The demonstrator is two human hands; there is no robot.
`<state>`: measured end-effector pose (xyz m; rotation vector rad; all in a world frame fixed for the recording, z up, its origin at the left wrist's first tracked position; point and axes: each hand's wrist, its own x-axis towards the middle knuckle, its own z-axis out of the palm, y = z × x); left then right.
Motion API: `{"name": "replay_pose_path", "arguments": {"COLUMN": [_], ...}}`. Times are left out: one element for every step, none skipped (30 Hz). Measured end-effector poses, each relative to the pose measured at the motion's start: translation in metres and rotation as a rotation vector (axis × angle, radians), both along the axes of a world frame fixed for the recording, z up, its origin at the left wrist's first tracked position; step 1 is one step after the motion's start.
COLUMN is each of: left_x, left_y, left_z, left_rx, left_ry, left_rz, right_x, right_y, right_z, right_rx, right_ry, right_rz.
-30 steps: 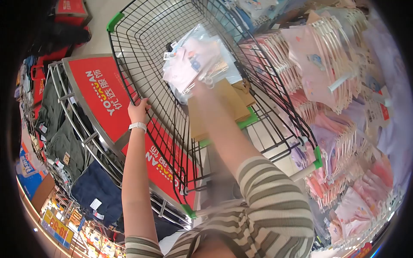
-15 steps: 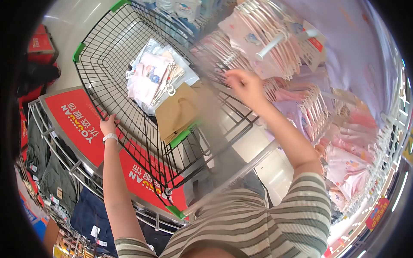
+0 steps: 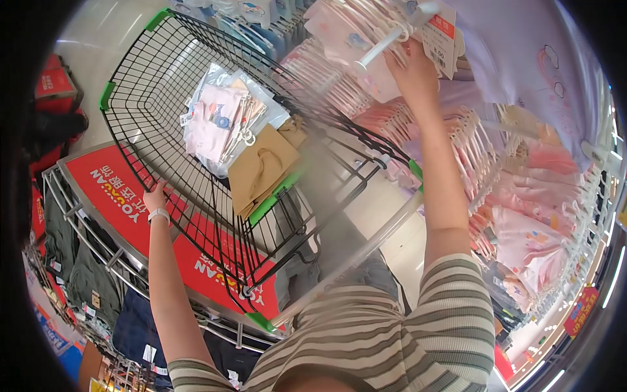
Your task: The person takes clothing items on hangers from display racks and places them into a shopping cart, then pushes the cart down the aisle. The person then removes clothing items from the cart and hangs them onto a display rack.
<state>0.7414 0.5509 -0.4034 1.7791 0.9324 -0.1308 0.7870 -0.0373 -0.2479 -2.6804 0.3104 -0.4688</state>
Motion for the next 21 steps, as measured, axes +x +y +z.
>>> {"name": "replay_pose_path", "arguments": {"left_x": [0.000, 0.000, 0.000, -0.001, 0.000, 0.000, 0.000, 0.000, -0.001, 0.000, 0.000, -0.001, -0.001, -0.001, -0.002, -0.002, -0.003, -0.002, -0.002, -0.003, -0.004], "left_y": [0.000, -0.001, -0.001, 0.000, -0.001, -0.003, -0.005, -0.005, -0.003, -0.001, -0.001, -0.001, 0.000, 0.000, 0.000, 0.001, 0.001, 0.000, -0.002, -0.002, -0.002], "left_z": [-0.001, -0.001, 0.000, 0.001, 0.004, 0.007, 0.010, 0.010, 0.008, 0.005, 0.005, 0.005, 0.005, 0.005, 0.004, 0.004, 0.003, 0.007, 0.011, 0.012, 0.010], "left_rx": [-0.001, -0.005, -0.004, 0.000, 0.004, 0.004, 0.013, 0.020, 0.022, 0.014, 0.006, 0.006, -0.008, -0.021, -0.021, -0.025, -0.028, -0.028, -0.027, -0.026, -0.026], "left_ry": [-0.015, -0.029, -0.029, -0.006, 0.017, 0.018, 0.021, 0.023, 0.023, 0.014, 0.006, 0.007, 0.005, 0.004, 0.004, -0.012, -0.028, -0.027, -0.014, 0.001, 0.003], "left_rz": [0.009, 0.018, 0.018, 0.005, -0.007, -0.007, -0.008, -0.009, -0.007, -0.004, 0.000, 0.001, 0.007, 0.013, 0.013, 0.014, 0.015, 0.016, 0.015, 0.012, 0.012], "right_x": [0.000, 0.000, 0.001, 0.002, 0.002, 0.002, 0.001, 0.001, 0.001, 0.002, 0.002, 0.002, 0.002, 0.002, 0.000, -0.002, -0.004, -0.006, -0.010, -0.015, -0.022], "right_y": [-0.004, -0.008, -0.011, -0.014, -0.013, -0.013, -0.013, -0.011, -0.012, -0.013, -0.014, -0.018, -0.025, -0.024, -0.025, -0.025, -0.022, -0.017, -0.012, -0.008, -0.008], "right_z": [-0.002, -0.004, -0.008, -0.012, -0.012, -0.011, -0.010, -0.008, -0.008, -0.009, -0.009, -0.012, -0.018, -0.018, -0.018, -0.016, -0.012, -0.004, 0.005, 0.010, 0.010], "right_rx": [-0.045, -0.093, -0.092, -0.060, -0.028, -0.028, 0.072, 0.172, 0.173, 0.152, 0.132, 0.132, 0.166, 0.200, 0.200, 0.182, 0.166, 0.166, 0.122, 0.077, 0.077], "right_ry": [0.039, 0.079, 0.079, 0.054, 0.029, 0.030, 0.052, 0.072, 0.072, 0.052, 0.034, 0.035, 0.031, 0.028, 0.029, 0.021, 0.013, 0.015, 0.074, 0.135, 0.137], "right_rz": [-0.019, -0.036, -0.037, -0.010, 0.017, 0.018, 0.010, 0.004, 0.005, 0.006, 0.008, 0.008, -0.001, -0.012, -0.012, -0.017, -0.021, -0.020, -0.051, -0.082, -0.082]}}
